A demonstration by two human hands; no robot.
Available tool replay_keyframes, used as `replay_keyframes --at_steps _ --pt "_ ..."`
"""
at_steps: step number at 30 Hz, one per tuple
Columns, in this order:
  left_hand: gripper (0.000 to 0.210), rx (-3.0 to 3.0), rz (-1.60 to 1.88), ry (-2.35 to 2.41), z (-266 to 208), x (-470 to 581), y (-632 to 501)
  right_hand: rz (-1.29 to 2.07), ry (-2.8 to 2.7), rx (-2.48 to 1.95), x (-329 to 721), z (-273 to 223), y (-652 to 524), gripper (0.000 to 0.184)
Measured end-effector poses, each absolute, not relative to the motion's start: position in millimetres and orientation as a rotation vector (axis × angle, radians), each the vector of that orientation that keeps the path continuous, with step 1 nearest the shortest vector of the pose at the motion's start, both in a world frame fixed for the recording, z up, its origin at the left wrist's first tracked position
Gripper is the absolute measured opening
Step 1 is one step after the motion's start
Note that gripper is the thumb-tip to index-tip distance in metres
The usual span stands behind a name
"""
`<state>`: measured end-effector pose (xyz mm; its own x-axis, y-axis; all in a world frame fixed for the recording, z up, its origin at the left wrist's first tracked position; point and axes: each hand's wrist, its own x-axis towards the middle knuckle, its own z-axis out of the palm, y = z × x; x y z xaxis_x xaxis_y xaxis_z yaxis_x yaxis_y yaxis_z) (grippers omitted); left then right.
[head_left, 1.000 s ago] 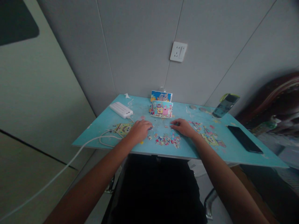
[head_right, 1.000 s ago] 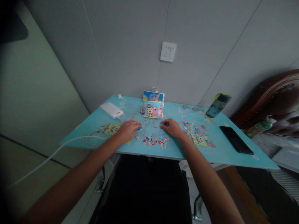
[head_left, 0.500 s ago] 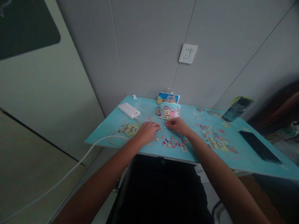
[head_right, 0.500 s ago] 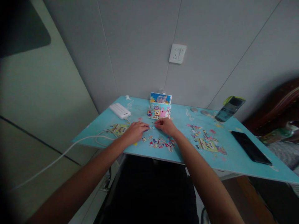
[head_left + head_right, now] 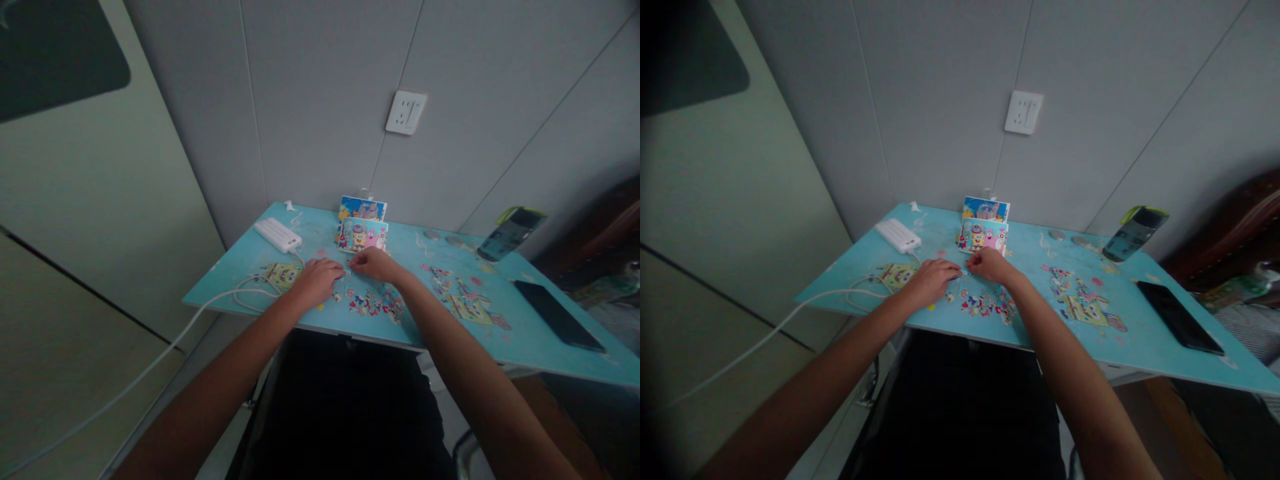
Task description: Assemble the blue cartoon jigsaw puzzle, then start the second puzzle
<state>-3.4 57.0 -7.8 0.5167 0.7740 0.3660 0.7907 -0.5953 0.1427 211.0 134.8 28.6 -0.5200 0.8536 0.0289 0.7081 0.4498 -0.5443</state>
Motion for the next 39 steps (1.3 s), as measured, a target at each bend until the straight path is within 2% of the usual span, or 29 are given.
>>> replay_keyframes --at_steps 20,39 --pt "0.038 -2.702 -0.611 -1.396 -4 -3 54 0.354 -2.426 -1.472 201 20 132 0.013" --pt "0.040 -2.709 -0.610 -1.399 -3 -3 53 0.392 -2.220 -1.391 211 19 114 0.017"
